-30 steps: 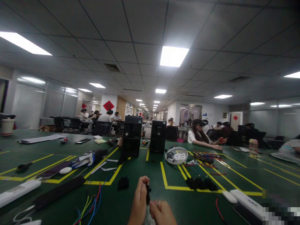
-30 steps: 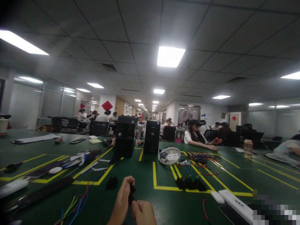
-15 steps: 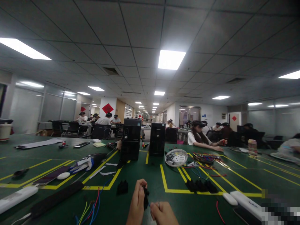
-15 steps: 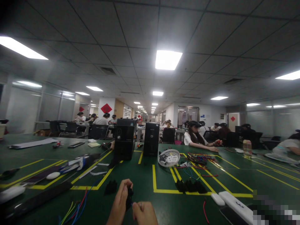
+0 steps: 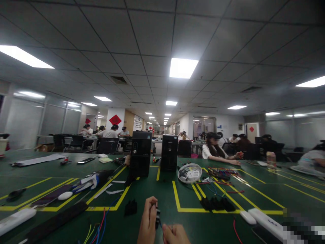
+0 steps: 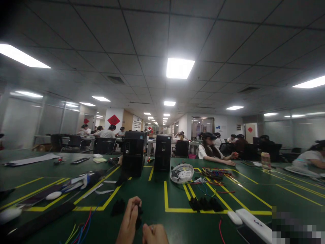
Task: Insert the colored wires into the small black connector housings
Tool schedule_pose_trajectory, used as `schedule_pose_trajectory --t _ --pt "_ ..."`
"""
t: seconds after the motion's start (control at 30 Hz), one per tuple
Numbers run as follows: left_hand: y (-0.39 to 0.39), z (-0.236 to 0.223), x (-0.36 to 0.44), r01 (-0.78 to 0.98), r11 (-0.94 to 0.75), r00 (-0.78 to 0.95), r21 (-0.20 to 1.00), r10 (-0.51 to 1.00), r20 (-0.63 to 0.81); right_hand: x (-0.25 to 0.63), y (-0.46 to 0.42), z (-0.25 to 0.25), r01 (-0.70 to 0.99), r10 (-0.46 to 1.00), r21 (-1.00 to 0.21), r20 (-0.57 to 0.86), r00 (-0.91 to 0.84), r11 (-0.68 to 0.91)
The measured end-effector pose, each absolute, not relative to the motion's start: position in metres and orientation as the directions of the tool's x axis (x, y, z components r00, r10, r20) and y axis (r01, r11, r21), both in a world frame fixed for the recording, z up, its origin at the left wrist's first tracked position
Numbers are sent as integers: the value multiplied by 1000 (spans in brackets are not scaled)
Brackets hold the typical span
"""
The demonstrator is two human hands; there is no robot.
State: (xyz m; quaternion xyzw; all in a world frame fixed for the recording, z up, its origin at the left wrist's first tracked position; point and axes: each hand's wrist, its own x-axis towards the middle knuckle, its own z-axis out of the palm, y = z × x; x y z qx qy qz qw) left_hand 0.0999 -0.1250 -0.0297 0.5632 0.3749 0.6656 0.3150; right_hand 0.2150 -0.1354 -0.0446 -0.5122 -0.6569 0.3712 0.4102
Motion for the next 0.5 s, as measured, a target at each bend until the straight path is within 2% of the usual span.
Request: schedule_pose_trajectory --t 0.23,0.37,0.43,0.5 --pt "-131 -30 103 -67 -494 -31 867 870 493 215 -143 -52 202 933 -976 0 -361 79" --pt "-123 -24 77 -46 -528 -142 848 844 518 228 -147 -41 71 932 -997 -25 -361 1" --pt "-117 -23 66 -60 -498 -178 865 858 481 232 -150 -34 -3 942 -1000 -12 -336 -14" --pt "-113 -26 62 -125 -425 -134 896 902 409 232 -152 -31 -25 945 -1000 8 -326 0"
